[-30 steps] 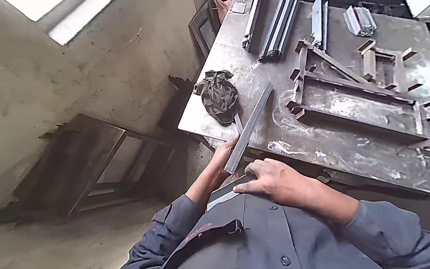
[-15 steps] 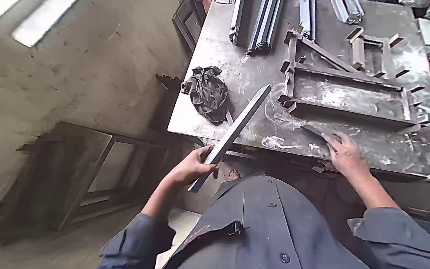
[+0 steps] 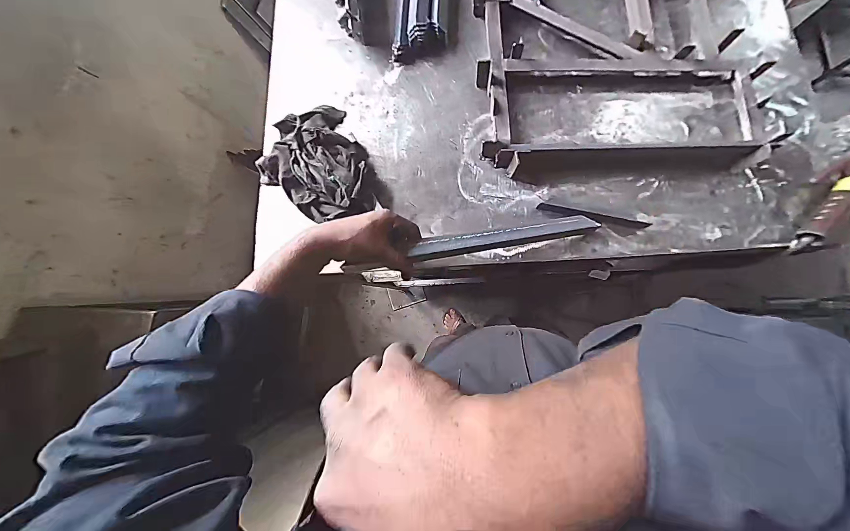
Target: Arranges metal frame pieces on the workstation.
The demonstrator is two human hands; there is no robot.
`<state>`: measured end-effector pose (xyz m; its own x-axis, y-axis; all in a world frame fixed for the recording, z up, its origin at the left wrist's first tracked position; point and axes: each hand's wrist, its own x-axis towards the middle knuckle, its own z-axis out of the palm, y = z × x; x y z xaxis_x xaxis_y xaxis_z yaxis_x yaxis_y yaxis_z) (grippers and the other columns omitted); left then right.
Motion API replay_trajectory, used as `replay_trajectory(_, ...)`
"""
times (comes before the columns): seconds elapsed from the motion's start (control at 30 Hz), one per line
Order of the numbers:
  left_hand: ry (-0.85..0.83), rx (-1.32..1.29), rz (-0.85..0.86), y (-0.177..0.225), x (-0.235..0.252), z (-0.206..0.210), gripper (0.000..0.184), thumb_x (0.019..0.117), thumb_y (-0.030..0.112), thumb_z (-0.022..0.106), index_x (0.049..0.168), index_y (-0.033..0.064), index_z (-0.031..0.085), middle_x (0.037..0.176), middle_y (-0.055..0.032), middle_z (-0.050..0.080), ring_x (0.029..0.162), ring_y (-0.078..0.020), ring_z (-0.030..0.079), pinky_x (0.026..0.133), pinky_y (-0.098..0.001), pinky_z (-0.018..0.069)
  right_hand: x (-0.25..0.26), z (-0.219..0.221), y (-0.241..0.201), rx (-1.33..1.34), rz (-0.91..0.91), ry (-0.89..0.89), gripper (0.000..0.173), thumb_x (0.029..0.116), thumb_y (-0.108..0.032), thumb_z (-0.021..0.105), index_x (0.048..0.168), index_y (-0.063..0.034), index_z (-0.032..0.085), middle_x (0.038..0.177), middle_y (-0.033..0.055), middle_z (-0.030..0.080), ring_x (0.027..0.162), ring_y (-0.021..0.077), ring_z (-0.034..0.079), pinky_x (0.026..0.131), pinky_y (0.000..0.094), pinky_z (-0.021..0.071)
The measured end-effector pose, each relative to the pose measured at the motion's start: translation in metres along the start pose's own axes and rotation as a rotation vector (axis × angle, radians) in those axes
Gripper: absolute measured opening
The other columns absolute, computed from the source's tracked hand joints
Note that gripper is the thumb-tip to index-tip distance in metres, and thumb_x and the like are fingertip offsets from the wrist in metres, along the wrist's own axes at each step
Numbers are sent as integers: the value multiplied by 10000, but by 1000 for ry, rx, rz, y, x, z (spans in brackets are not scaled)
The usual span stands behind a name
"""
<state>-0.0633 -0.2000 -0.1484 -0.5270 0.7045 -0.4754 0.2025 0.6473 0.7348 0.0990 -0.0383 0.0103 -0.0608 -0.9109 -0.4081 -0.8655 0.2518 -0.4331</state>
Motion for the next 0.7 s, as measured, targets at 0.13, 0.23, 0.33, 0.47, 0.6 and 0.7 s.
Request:
replay_trajectory(0.13,22,98,46,2,22,-5,130,851,168,839,937,105,764,787,-27,709,707,-135,655,686,-389,549,-3,3,16,-104,115,-92,186,981,29,488,901,54,655,884,197,589,790,348,617,573,432,444)
replay_trajectory(0.23,52,186,66,1,36,-2,140,899,229,802,1010,147,779,850,-32,737,783,-174,695,764,-478,575,-20,14,36,-56,21,109,217,1002,-25,483,923,-16,684,1013,177,620,911,351,629,691,504,481)
replay_trajectory(0.33,70,252,48,12,48,7,212,944,263,758,1125,152,764,962,-69,754,913,-234,716,860,-546,565,-54,22,57,244,-97,443,168,984,-225,601,1002,-140,744,1288,117,659,1188,298,631,927,500,520)
replay_trajectory(0.47,287,443,-13,25,59,30,331,991,325,670,1272,160,728,1209,-135,688,1159,-362,636,943,-637,504,-102,53,92,1070,-252,921,244,947,-144,673,1122,15,734,1137,104,703,1034,146,671,864,298,593)
replay_trajectory(0.6,713,258,42,53,29,66,301,999,218,672,1269,91,716,1285,-132,659,1170,-311,639,989,-536,525,-140,127,143,1633,30,1137,366,917,-205,715,1259,-126,616,1047,122,701,857,208,711,756,360,629)
replay_trajectory(0.7,762,-212,115,82,31,97,325,1018,212,649,1312,80,691,1176,-55,718,983,-128,707,889,-351,608,-137,159,163,1467,384,1122,387,886,-203,732,1224,-114,566,1023,88,706,839,199,716,720,335,629)
